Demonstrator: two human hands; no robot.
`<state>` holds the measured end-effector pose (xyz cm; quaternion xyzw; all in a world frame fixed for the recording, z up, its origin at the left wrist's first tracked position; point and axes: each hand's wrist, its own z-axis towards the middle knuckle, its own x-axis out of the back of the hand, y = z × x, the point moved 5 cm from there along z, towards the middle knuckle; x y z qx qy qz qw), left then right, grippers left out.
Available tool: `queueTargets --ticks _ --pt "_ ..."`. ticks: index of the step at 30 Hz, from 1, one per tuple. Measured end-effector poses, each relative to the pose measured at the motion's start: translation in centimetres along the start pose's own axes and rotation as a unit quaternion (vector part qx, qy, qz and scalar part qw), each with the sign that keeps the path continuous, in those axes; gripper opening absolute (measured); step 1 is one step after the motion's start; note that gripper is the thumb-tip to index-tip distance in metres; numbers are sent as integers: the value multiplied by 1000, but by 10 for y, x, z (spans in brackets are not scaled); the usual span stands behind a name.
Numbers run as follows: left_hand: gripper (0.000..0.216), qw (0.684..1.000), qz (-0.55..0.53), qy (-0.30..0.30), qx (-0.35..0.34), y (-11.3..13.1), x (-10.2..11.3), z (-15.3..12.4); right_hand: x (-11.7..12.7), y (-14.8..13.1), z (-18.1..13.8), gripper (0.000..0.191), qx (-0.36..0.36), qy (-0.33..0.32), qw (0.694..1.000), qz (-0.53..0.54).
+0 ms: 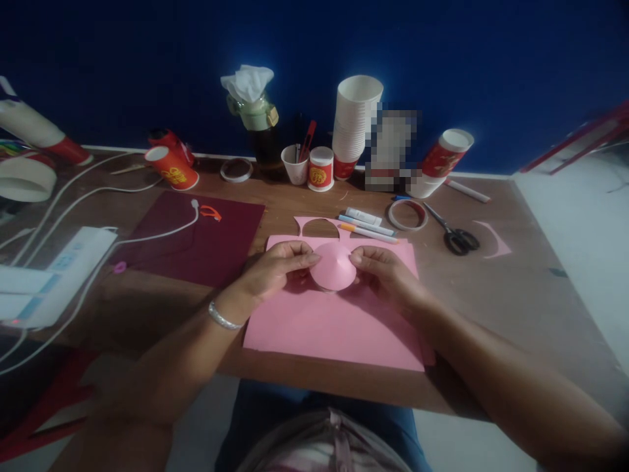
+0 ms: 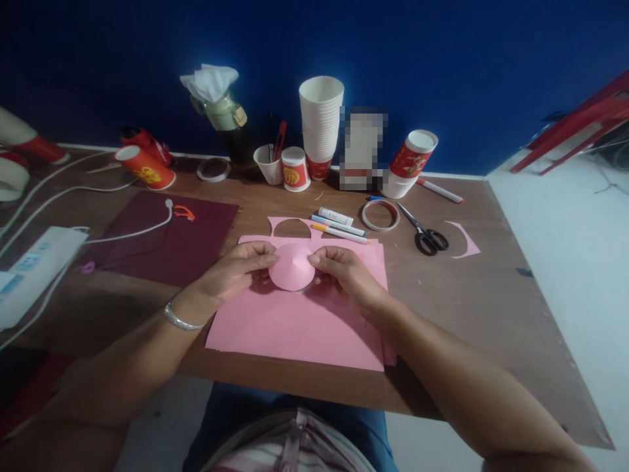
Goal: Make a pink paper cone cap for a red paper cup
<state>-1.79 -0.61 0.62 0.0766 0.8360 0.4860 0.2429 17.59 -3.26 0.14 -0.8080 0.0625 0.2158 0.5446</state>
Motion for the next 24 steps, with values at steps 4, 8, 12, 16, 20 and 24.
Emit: queueTargets --ticks 4,8,12,16,20,24 --pt "44 1000 1 -3 -2 0 0 0 0 0 -1 42 -2 -2 1000 -5" --pt "46 1000 13 5 1 0 1 0 -1 -1 -2 43 0 1 1000 -7" --pt "47 999 35 3 -5 -1 5 0 3 1 -2 45 3 19 1000 -14" --pt "39 987 97 53 -121 11 16 1 18 -6 -4 39 86 82 988 -102" --pt "47 889 273 93 -354 36 11 -15 17 -32 -21 38 291 115 904 -292" --pt "63 748 457 48 -479 43 -14 -33 -8 -41 -36 57 422 29 791 -442"
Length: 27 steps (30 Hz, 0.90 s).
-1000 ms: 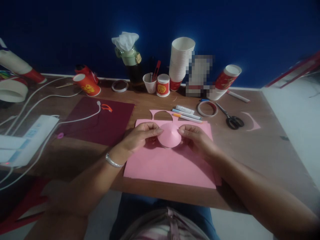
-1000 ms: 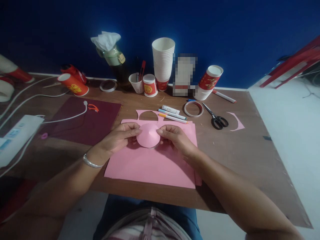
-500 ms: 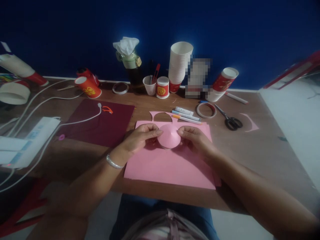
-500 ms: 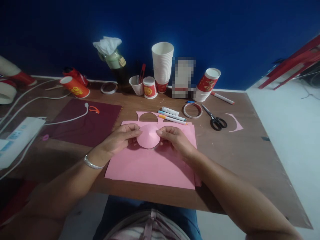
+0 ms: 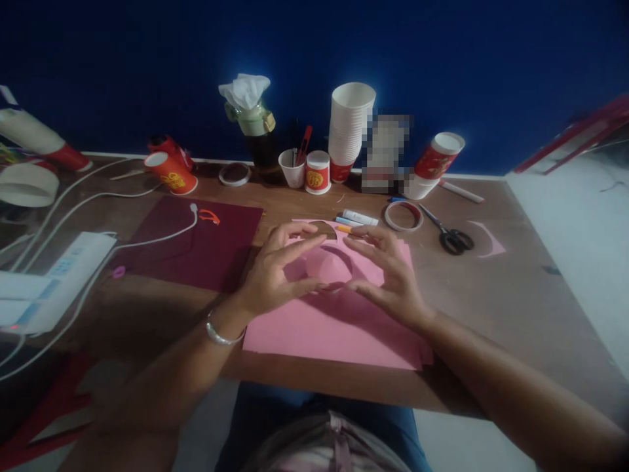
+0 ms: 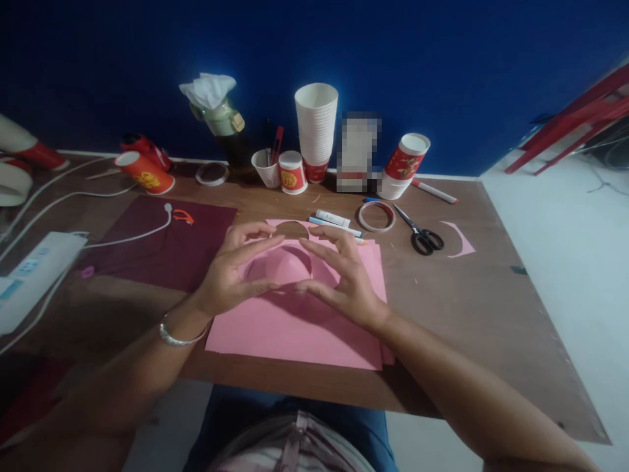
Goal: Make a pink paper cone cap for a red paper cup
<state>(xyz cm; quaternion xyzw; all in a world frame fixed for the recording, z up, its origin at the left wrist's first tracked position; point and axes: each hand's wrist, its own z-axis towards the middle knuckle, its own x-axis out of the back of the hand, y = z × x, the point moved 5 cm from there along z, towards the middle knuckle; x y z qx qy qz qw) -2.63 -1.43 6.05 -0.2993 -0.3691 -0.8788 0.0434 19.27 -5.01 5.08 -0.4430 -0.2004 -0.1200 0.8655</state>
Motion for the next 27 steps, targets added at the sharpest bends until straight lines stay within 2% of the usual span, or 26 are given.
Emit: queueTargets --ticks 2,6,10,18,24,27 --pt "62 998 48 -17 -29 7 -3 1 -6 -6 1 61 30 -26 999 -35" --pt "56 994 103 -28 -27 11 -6 1 -14 -7 3 55 26 -42 996 -74" --pt "52 994 103 -22 -21 10 -5 0 -15 -6 5 55 12 -45 996 -70" --pt "50 994 96 -48 2 9 -7 1 -17 -2 2 57 -4 -51 997 -52" --pt "51 993 112 -43 -18 11 -6 0 -18 -2 0 58 -8 -54 997 -48" --pt "58 992 121 -32 -26 13 -6 -1 -16 -4 -4 62 12 -50 996 -72"
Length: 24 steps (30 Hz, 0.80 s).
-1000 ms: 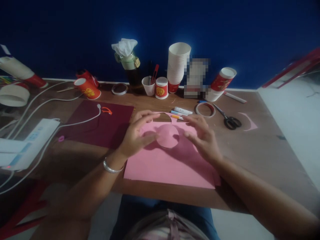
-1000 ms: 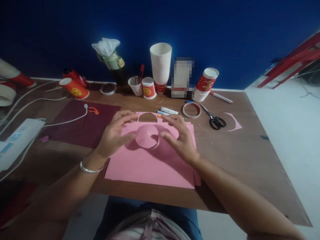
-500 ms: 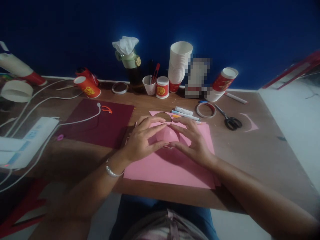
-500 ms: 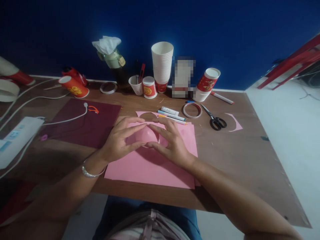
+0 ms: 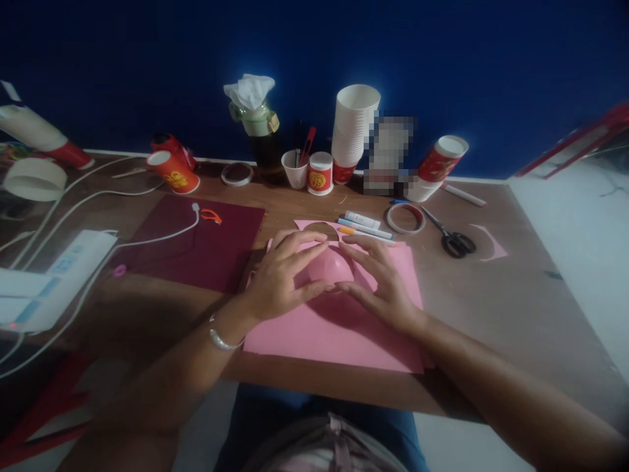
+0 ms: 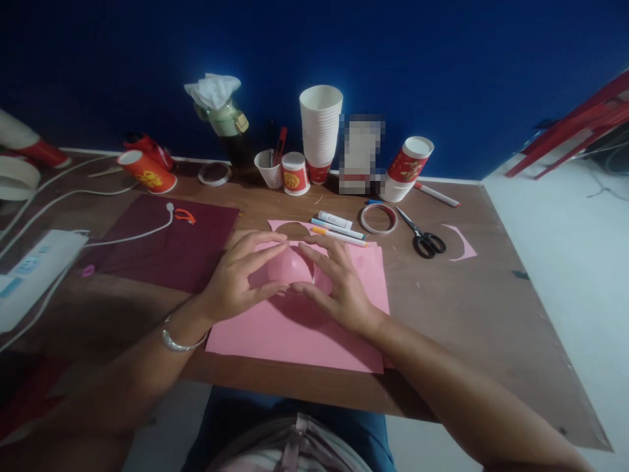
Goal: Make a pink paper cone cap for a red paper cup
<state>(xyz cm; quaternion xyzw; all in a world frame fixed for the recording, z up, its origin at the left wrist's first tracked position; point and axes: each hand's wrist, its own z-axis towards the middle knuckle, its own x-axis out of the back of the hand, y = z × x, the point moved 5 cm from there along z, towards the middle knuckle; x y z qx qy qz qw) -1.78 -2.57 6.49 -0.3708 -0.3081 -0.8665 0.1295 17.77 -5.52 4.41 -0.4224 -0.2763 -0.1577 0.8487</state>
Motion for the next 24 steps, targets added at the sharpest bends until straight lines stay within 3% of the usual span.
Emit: queueTargets --ticks 3,7,15,24 --pt "70 999 28 3 -26 4 0 -1 1 -4 -6 71 48 11 996 -78" --pt "67 994 91 0 -65 9 -4 -3 -4 -6 -13 82 99 11 984 -146" --pt "89 993 87 -41 -62 8 -17 -7 -13 -4 -14 102 99 -1 978 -184" --pt "73 996 66 -59 -29 8 -24 -12 -14 -4 -14 99 81 -17 980 -183"
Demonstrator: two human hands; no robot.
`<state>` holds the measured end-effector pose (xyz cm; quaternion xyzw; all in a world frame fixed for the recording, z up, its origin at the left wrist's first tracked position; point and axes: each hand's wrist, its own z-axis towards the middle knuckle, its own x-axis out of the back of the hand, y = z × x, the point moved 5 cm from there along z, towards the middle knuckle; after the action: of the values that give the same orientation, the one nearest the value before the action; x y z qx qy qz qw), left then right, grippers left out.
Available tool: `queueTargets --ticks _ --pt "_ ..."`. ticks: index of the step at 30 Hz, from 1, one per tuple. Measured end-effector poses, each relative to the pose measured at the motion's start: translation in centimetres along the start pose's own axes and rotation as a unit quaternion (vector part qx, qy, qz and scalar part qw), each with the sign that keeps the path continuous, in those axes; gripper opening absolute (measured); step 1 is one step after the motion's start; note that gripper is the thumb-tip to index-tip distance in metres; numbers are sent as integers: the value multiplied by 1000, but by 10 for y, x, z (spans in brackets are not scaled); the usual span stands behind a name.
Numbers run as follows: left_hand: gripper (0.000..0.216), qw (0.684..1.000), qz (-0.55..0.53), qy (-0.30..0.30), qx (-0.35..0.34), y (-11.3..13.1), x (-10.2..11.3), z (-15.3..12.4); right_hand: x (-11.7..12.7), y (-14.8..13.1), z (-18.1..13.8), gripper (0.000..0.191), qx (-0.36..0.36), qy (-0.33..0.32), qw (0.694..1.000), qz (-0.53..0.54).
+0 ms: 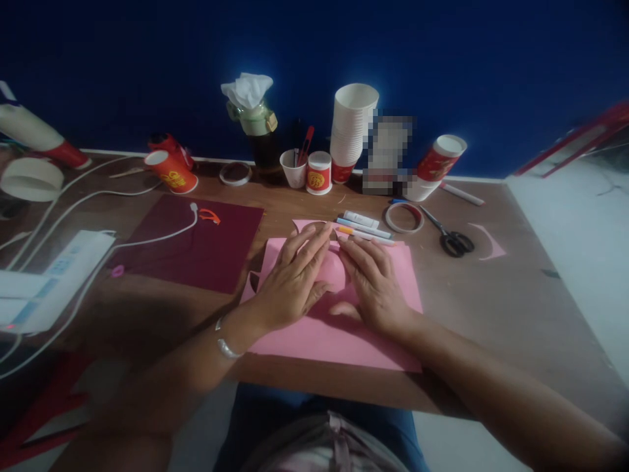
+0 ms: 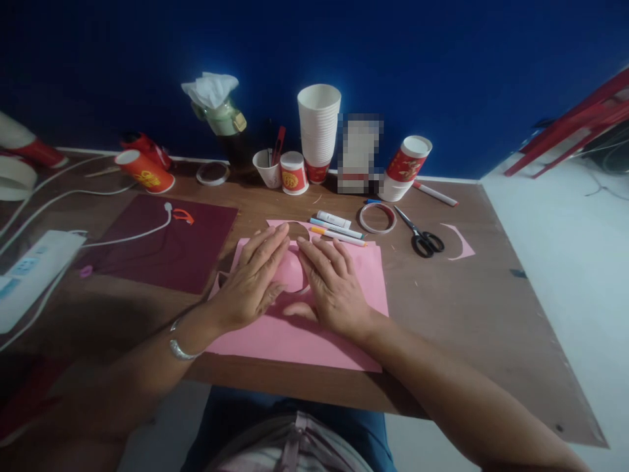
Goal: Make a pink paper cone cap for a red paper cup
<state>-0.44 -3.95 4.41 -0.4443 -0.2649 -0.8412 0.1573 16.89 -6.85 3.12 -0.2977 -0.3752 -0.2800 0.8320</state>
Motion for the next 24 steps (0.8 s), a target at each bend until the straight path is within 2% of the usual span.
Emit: queueTargets --ticks 4,9,17,24 --pt "74 1000 -17 -8 -5 -1 0 -2 0 0 -1 95 -5 5 1000 9" --pt "66 995 -97 -8 19 -7 4 0 6 2 3 85 -5 24 999 47" --pt "62 982 -185 -4 37 -17 1 1 7 12 14 59 -75 1 984 164" --pt "60 981 -189 -12 38 -18 -2 1 8 15 16 58 -97 6 977 188"
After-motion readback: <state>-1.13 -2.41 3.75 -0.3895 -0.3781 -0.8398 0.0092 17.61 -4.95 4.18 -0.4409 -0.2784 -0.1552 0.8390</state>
